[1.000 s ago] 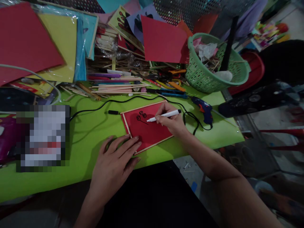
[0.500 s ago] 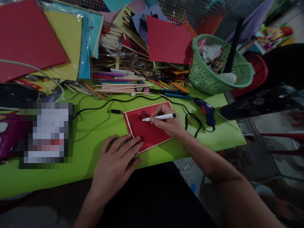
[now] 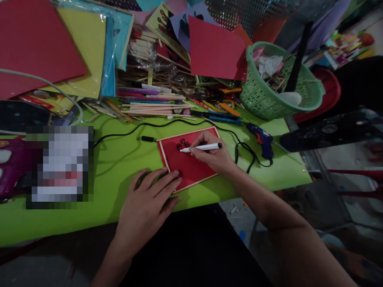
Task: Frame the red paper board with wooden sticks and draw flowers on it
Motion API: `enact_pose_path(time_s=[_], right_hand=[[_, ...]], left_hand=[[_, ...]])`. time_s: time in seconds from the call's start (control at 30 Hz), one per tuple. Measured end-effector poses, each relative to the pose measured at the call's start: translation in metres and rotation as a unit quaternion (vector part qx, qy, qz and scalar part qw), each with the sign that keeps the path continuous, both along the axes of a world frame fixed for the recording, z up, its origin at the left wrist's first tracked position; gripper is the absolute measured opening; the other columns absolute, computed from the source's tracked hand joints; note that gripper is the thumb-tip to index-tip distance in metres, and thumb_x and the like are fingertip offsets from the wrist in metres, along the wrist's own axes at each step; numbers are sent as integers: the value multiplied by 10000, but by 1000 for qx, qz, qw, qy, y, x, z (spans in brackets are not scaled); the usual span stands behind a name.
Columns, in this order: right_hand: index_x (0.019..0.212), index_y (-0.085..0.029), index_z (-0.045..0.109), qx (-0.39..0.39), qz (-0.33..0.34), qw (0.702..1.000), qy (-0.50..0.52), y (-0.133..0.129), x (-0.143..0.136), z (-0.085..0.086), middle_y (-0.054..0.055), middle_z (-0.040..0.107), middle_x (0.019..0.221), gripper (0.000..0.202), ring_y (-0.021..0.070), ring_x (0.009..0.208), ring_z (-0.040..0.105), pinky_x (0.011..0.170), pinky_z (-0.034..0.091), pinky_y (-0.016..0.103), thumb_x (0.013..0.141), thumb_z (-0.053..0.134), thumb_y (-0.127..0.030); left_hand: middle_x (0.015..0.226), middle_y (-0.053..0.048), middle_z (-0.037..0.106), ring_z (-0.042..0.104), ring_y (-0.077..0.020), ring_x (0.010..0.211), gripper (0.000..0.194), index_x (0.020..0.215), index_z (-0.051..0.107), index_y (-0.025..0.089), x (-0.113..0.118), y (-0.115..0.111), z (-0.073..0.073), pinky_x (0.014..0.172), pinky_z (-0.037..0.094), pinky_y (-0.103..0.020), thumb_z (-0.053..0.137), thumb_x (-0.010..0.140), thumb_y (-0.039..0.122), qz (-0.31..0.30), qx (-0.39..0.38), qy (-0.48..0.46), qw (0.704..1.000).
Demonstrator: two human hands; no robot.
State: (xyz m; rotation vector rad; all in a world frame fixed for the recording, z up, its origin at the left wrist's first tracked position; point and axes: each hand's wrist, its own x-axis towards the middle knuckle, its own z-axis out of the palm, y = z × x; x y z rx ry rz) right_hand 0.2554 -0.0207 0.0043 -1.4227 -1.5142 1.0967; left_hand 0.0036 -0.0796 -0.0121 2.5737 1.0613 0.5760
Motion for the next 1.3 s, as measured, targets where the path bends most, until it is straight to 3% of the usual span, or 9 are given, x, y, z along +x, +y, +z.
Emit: enact_pose_path(time_s=[0.6,1.3], right_hand=[[751,-224,552,-3,-4,1000,0,-2,1,8,-50,556,663,137,108,575,424,542,299,281,774,679,-271],[682,-225,537,1,-16,1000,19,-7,13,7,-44,520,626,121,113,573,406,550,305,302,722,651,-213]], left_hand=[[1444,13,671,583,-278,1321,435,1435,579,279,0,1,0,1144,344,-531,619,1002,306,-2,13,-4,1000],[1438,4,675,594,-279,1309,419,1414,592,279,2,2,2,1138,344,-532,622,995,277,0,26,3,1000]])
